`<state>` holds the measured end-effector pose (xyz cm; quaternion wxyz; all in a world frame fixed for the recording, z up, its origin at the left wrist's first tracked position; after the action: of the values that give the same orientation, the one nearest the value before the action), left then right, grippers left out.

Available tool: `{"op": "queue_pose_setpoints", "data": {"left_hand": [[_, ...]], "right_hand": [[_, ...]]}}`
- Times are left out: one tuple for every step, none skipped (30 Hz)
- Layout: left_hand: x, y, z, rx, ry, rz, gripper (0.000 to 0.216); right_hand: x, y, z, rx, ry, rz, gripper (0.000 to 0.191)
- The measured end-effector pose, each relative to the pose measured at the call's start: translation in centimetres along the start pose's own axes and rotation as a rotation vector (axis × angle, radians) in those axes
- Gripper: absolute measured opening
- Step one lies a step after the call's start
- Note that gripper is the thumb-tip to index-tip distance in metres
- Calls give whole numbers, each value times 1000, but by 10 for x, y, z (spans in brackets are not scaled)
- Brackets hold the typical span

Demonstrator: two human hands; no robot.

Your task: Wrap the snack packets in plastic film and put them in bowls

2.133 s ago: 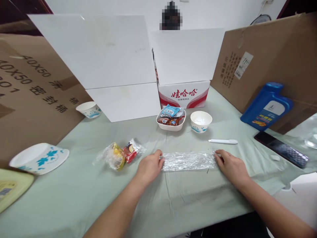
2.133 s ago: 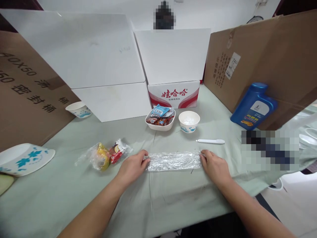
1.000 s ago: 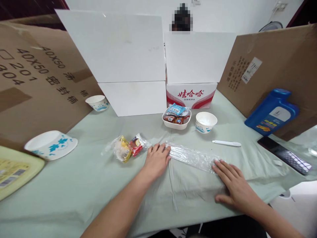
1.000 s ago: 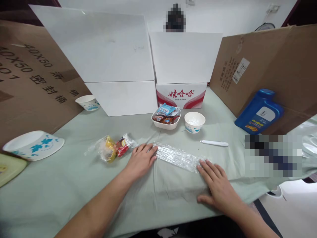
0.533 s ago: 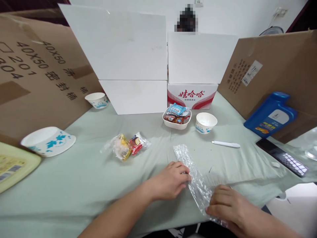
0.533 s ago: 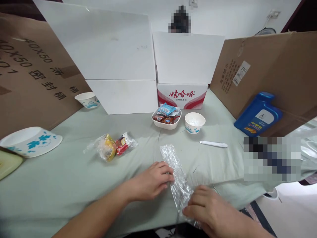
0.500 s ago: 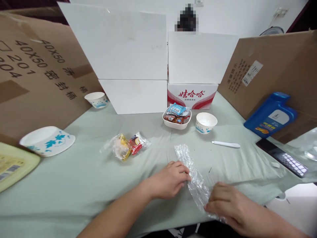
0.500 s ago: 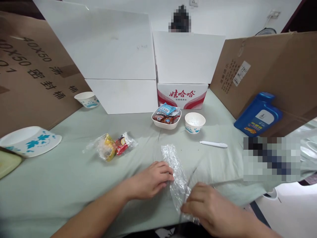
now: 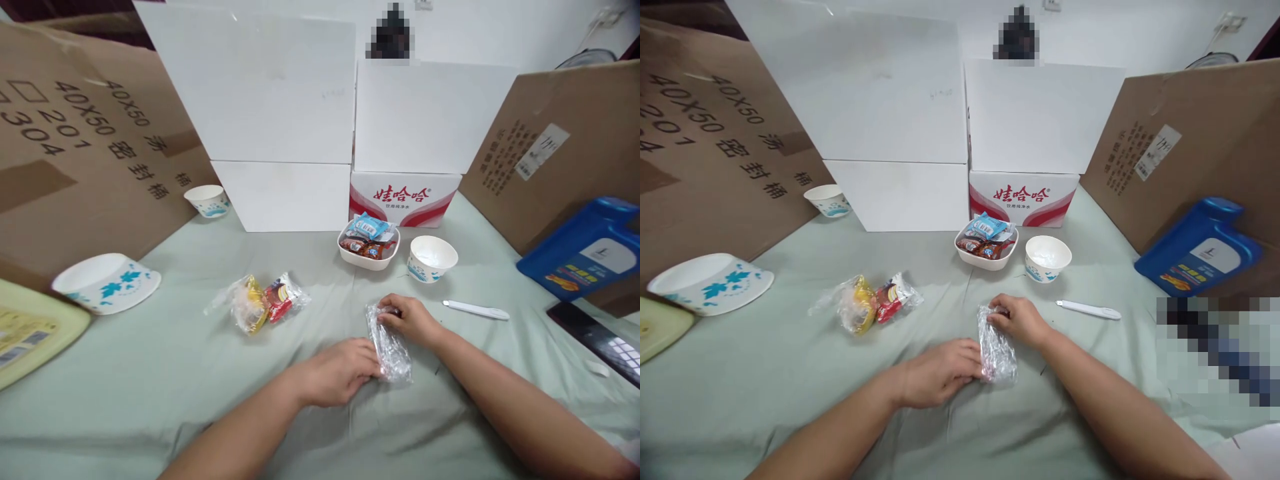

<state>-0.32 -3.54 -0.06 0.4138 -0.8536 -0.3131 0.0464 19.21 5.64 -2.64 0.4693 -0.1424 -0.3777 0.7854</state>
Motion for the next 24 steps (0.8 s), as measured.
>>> {"op": "queue_pose_setpoints", "data": {"left_hand": [[0, 0, 0, 7, -15, 0, 37], [-1, 0, 0, 11, -29, 8, 37], [-1, -1, 0, 13, -42, 20, 38], [-1, -1, 0, 16, -55, 34, 39], [-2, -2, -1, 19, -69, 45, 40], [-2, -2, -1, 23, -82, 52, 40], [-1, -3, -2, 28, -93, 57, 40], [-1, -3, -2, 34, -102, 60, 39], [-1, -3, -3, 40, -109, 58, 38], [0, -3, -3, 44, -113, 54, 37], [0, -2, -3, 47, -110, 48, 36], [1, -1, -3, 51, -102, 41, 35], [1, 0, -3, 54, -92, 31, 34], [1, 1, -3, 57, -80, 21, 33], [2, 2, -2, 56, -69, 13, 32], [1, 2, -2, 52, -63, 0, 29], [1, 3, -1, 45, -67, -25, 27], [0, 3, -1, 39, -89, -69, 25], [-1, 2, 0, 42, -125, -135, 25], [-3, 1, 1, 59, -168, -218, 26], [-4, 0, 1, 91, -200, -299, 29], [-5, 0, 2, 134, -207, -358, 34], [-5, 0, 2, 181, -182, -381, 42], [-5, 1, 2, 228, -133, -368, 50]], "right_hand": [[-1, 3, -1, -48, -12, -29, 20], [-2, 5, -1, -101, -33, -54, 20], [-3, 7, 0, -154, -66, -70, 21], [-4, 8, 1, -209, -104, -80, 22], [-4, 9, 2, -266, -138, -94, 22], [-4, 9, 3, -326, -166, -108, 24], [-4, 9, 4, -387, -184, -124, 25], [-4, 9, 5, -444, -193, -142, 26], [-4, 9, 5, -491, -194, -161, 26], [-4, 9, 6, -522, -190, -180, 24], [-4, 9, 6, -539, -186, -193, 22], [-4, 9, 6, -546, -183, -203, 20], [-4, 9, 6, -549, -182, -212, 19], [-4, 9, 5, -551, -183, -216, 18], [-4, 9, 4, -554, -186, -216, 17], [-4, 9, 3, -556, -189, -211, 16], [-3, 9, 3, -556, -193, -205, 15], [-3, 9, 2, -553, -198, -194, 14], [-3, 9, 2, -548, -201, -182, 13], [-3, 9, 2, -542, -204, -173, 13], [-3, 9, 2, -536, -202, -168, 13], [-3, 9, 3, -534, -195, -169, 13], [-3, 9, 3, -533, -185, -173, 14], [-3, 9, 3, -533, -175, -178, 14]]}}
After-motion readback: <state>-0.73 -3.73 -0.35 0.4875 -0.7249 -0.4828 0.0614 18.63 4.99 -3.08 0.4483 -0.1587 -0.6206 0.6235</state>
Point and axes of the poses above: each hand's wrist, its own x-axis towards the middle knuckle, its own y-axis out of the palm, z = x × y, the point moved 1 cm from there along x, towards the middle knuckle, and after that the axes turned 2 degrees about -z, right-handed, at the moved point
